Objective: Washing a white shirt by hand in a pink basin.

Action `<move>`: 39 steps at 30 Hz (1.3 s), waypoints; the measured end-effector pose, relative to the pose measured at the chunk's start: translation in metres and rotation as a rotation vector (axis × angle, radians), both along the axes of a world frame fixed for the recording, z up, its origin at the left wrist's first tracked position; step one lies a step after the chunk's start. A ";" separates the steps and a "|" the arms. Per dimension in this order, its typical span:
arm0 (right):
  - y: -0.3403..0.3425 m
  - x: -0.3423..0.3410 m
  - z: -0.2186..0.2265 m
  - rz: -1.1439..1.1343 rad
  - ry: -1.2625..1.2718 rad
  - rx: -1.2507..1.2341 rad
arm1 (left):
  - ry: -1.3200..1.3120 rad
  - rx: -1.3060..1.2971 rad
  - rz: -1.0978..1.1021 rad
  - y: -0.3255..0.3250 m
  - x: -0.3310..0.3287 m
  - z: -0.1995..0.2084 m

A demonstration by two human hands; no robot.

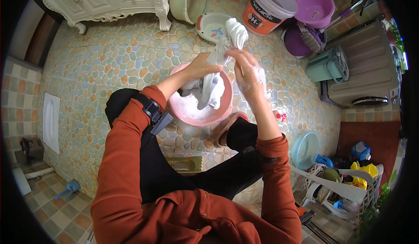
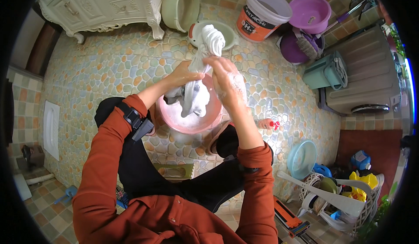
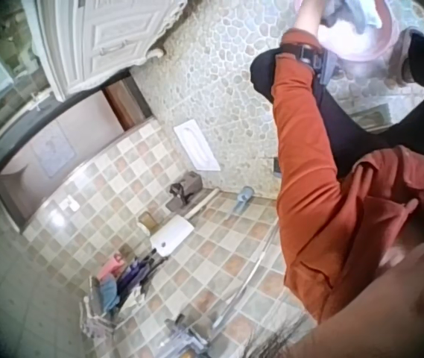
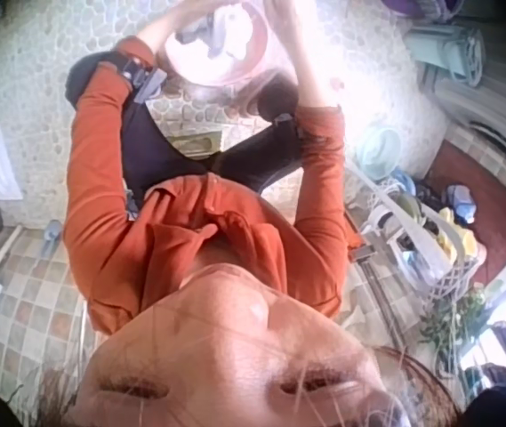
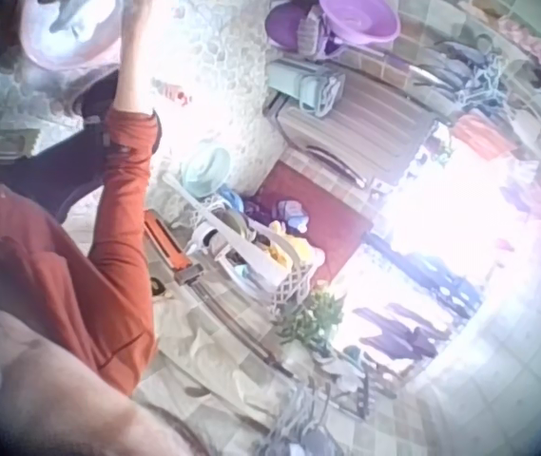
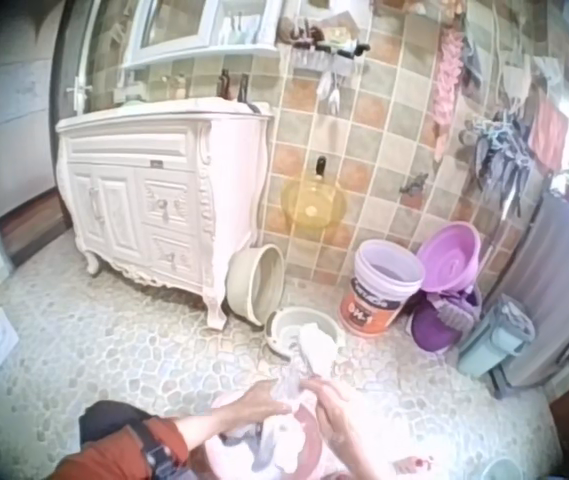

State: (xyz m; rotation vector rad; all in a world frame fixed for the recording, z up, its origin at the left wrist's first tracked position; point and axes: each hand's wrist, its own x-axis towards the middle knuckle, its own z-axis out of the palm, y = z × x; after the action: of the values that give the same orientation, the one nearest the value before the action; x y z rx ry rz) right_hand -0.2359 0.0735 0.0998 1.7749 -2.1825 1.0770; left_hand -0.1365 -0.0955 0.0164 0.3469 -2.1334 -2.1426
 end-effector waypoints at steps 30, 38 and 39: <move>-0.003 0.034 -0.072 -0.363 -1.052 0.476 | 0.040 -1.281 -0.200 0.014 0.000 -0.001; -0.012 0.052 -0.013 -0.161 -1.982 0.139 | 0.226 -1.282 0.083 -0.002 -0.010 0.008; -0.014 0.056 0.000 -0.195 -2.031 0.126 | 0.299 -1.246 0.167 -0.007 -0.010 0.005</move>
State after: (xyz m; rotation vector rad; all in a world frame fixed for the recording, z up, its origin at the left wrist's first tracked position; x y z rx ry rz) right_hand -0.1797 0.0590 0.1000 -0.2759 -2.6835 3.4531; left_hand -0.1468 -0.1022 0.0211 0.0512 -2.5810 -0.4524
